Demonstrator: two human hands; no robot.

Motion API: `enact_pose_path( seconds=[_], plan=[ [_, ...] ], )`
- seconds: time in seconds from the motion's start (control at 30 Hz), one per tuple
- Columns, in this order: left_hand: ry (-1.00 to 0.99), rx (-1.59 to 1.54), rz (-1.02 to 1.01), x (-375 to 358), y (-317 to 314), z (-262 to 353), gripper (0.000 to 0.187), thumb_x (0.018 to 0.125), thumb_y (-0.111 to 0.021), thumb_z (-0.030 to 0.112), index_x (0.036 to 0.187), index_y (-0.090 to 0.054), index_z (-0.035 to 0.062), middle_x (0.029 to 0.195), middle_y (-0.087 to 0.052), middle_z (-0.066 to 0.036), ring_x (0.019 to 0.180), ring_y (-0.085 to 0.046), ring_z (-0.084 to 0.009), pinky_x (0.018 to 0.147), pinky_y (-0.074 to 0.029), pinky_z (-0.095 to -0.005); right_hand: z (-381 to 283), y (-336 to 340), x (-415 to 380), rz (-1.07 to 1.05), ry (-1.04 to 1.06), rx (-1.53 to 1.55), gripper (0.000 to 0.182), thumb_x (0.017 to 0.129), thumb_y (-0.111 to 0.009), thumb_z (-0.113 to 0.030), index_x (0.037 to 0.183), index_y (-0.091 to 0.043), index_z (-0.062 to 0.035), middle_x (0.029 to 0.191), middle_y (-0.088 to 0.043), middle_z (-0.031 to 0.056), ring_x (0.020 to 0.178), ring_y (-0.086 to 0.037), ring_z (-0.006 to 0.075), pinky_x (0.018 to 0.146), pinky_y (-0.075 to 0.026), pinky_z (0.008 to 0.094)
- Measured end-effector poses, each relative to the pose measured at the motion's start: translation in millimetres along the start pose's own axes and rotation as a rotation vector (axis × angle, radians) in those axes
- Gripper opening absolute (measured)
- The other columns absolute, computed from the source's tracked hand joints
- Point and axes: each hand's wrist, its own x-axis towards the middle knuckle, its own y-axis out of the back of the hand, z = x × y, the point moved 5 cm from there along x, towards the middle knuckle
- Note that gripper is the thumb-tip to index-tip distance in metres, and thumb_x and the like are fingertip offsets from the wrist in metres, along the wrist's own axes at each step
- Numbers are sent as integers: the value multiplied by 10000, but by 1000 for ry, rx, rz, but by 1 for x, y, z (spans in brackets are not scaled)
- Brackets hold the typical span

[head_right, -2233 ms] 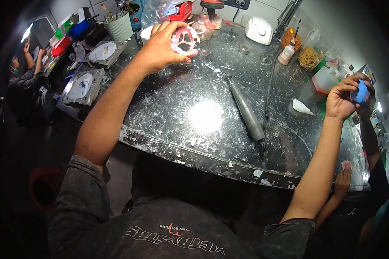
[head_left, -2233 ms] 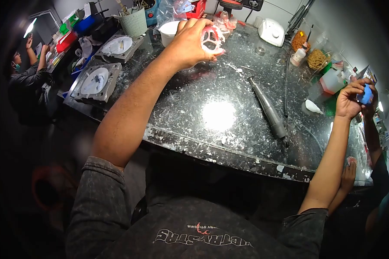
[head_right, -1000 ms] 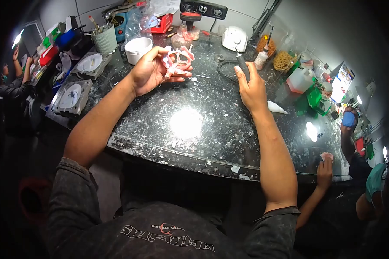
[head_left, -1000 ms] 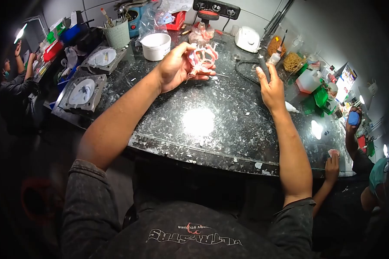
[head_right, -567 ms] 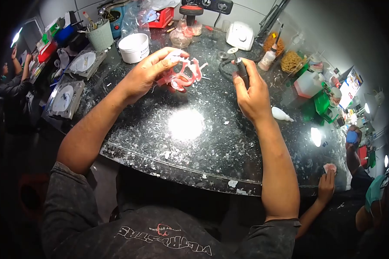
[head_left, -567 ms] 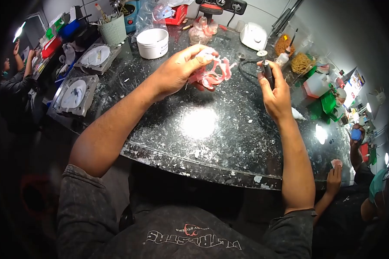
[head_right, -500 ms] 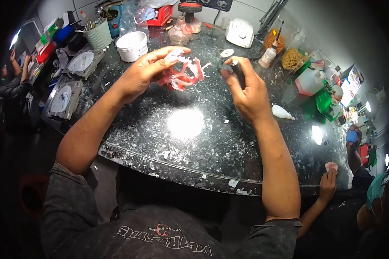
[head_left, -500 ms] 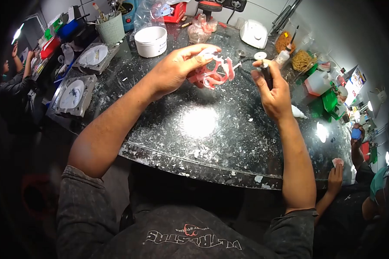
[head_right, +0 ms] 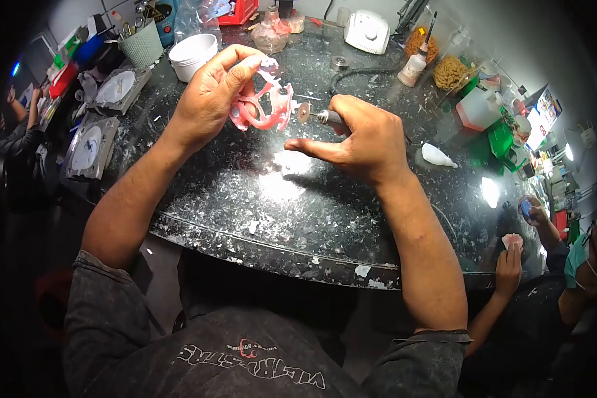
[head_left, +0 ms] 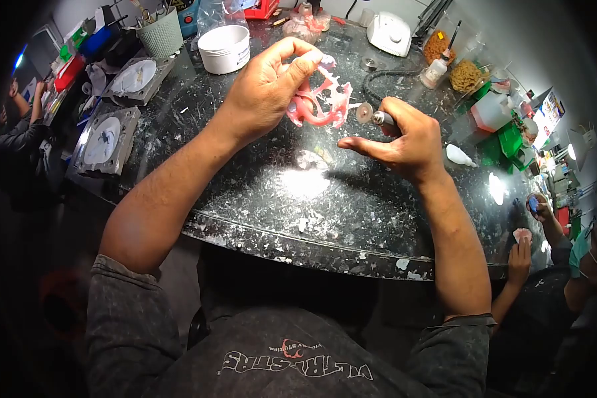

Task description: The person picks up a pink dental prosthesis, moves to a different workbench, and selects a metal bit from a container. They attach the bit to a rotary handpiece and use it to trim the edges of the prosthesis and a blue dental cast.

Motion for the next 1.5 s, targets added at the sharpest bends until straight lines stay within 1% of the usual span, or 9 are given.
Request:
enact_pose_path(
  seconds=[0.07,0.27,0.5,0.57,0.87,1.07,1.3,1.37,1.5],
  plan=[
    [28,-13,19,0,0,-4,269,1035,-492,292,1115,-558,44,706,-567,11,571,-592,-38,487,-452,-159,-2,2,0,37,1,-71,617,620,-839,-586,634,-485,-81,575,-507,33,503,-560,210,462,-440,331],
    [42,-10,-8,-1,-4,-8,279,1043,-471,298,1120,-552,42,714,-586,-2,576,-597,-37,507,-455,-156,-2,3,-1,130,14,-84,595,644,-825,-576,627,-491,-84,564,-512,33,503,-571,219,465,-452,340],
    [11,-15,27,-3,-8,-5,263,1045,-470,273,1127,-550,36,733,-582,-2,592,-589,-34,521,-460,-156,-2,4,-2,101,-6,-139,599,655,-799,-603,620,-497,-87,556,-519,35,504,-585,223,464,-457,345],
    [37,5,20,-5,-8,-3,256,1042,-478,263,1133,-550,35,746,-575,1,603,-581,-31,527,-457,-155,-2,4,-2,74,-16,-149,613,654,-791,-618,616,-490,-85,556,-518,34,506,-588,222,461,-454,346],
    [20,27,21,-5,-8,-4,253,1040,-485,260,1142,-554,39,732,-557,13,594,-559,-23,522,-448,-155,-1,2,-3,62,-17,-149,644,651,-771,-656,604,-477,-84,553,-516,32,490,-576,214,453,-448,342],
    [46,28,16,-7,-11,2,253,1042,-480,264,1142,-548,42,733,-560,17,590,-554,-18,519,-451,-150,-1,1,-3,39,-23,-150,644,658,-767,-653,604,-475,-82,559,-515,41,492,-573,224,453,-445,348],
    [15,25,14,-6,-8,-1,251,1043,-476,270,1132,-546,46,735,-566,16,594,-564,-19,516,-451,-151,0,-1,-4,59,-3,-141,640,668,-766,-646,604,-476,-79,557,-507,45,487,-563,225,454,-436,351],
    [21,23,-20,-4,-7,-3,240,1035,-489,271,1092,-516,40,866,-653,-78,604,-649,-90,491,-480,-179,1,-1,-4,44,-20,-114,641,668,-764,-649,605,-479,-79,555,-502,44,482,-554,224,452,-431,346],
    [43,3,-24,-5,-8,-1,244,1035,-490,275,1091,-515,39,833,-633,-59,600,-645,-86,488,-479,-179,1,-2,-4,33,-29,-111,641,667,-764,-650,606,-481,-78,554,-499,44,479,-548,224,450,-428,341]
  ],
)
